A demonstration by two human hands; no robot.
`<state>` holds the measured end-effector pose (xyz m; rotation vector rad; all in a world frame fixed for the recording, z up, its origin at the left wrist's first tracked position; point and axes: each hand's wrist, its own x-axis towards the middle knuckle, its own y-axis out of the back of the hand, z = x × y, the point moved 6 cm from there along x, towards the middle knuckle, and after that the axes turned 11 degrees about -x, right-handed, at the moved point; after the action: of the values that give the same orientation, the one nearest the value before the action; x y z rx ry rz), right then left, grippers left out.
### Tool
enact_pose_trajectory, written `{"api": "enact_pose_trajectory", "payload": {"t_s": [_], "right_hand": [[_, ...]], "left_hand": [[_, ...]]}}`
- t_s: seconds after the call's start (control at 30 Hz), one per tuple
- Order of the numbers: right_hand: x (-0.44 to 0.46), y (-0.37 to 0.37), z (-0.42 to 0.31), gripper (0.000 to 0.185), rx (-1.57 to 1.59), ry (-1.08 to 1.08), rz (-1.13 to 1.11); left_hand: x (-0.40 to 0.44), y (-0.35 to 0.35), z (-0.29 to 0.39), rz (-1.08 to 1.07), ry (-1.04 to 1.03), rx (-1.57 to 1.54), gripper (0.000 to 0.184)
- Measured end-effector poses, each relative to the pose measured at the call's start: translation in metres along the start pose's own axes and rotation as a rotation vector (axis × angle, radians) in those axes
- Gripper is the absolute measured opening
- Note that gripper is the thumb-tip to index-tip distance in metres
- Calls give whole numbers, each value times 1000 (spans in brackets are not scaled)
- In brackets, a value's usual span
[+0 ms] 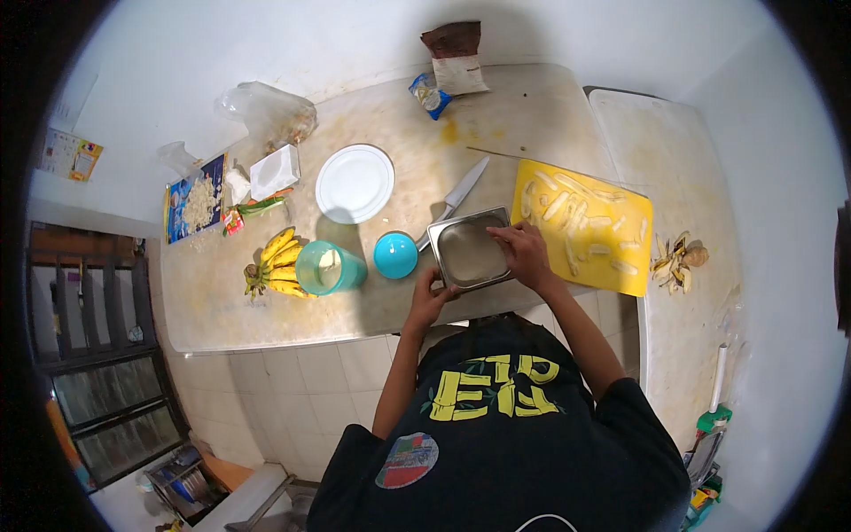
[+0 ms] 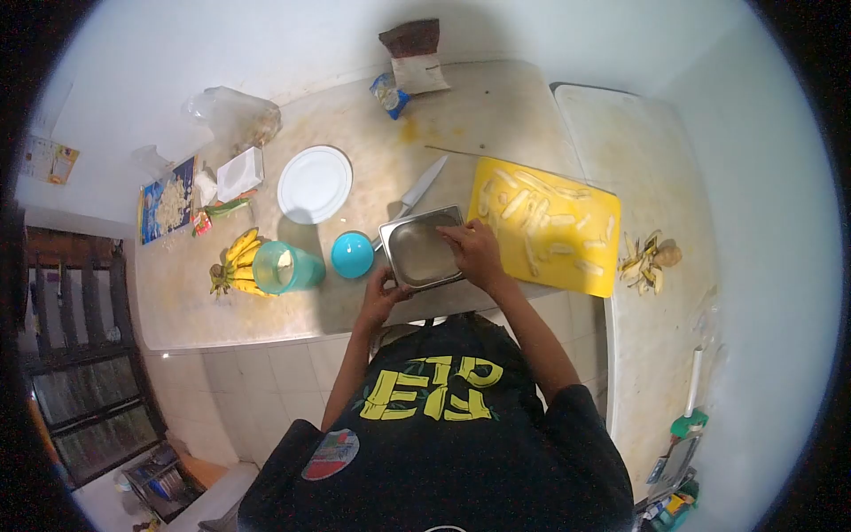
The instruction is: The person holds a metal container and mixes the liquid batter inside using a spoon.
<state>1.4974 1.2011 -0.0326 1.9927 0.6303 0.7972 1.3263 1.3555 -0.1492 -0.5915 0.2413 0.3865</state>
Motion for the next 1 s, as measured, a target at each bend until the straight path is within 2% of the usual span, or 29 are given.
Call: {"api": "enact_pose_trajectory", "payload": {"t_s": [0.03,0.13,0.23,0.33,0.43,0.53,0.63,0.73,0.83,0.93,1.0], "right_hand": [[0,-2,-2,20,-5,18,65],[-17,-18,-18,22,-82,219,-15],[-35,-14,-19,23,-76,293,-90],[-30,0,-6,23,-107,200,-17],[-20,3,-2,21,-131,84,186],[-31,-20,-10,25,-245,230,112],[-43,-21,-16,28,-125,360,56],[-34,-11,-5,33,-220,195,170],[-32,-31,-10,34,-343,326,181],[-42,-37,-20,33,-263,491,126],[-39,-32,-10,32,-246,396,142]], "left_hand": [[-1,0,-3,10,-14,-1,35],[1,1,-5,-8,15,39,34],[-1,0,3,25,14,17,33],[-1,1,2,50,42,84,33],[-1,1,0,19,-18,151,35],[3,2,0,37,-4,169,38],[3,-4,8,51,21,146,41],[3,-4,8,50,38,152,42],[2,-7,11,11,22,184,42],[3,-6,14,17,53,127,42],[4,-4,17,18,23,134,42]]}}
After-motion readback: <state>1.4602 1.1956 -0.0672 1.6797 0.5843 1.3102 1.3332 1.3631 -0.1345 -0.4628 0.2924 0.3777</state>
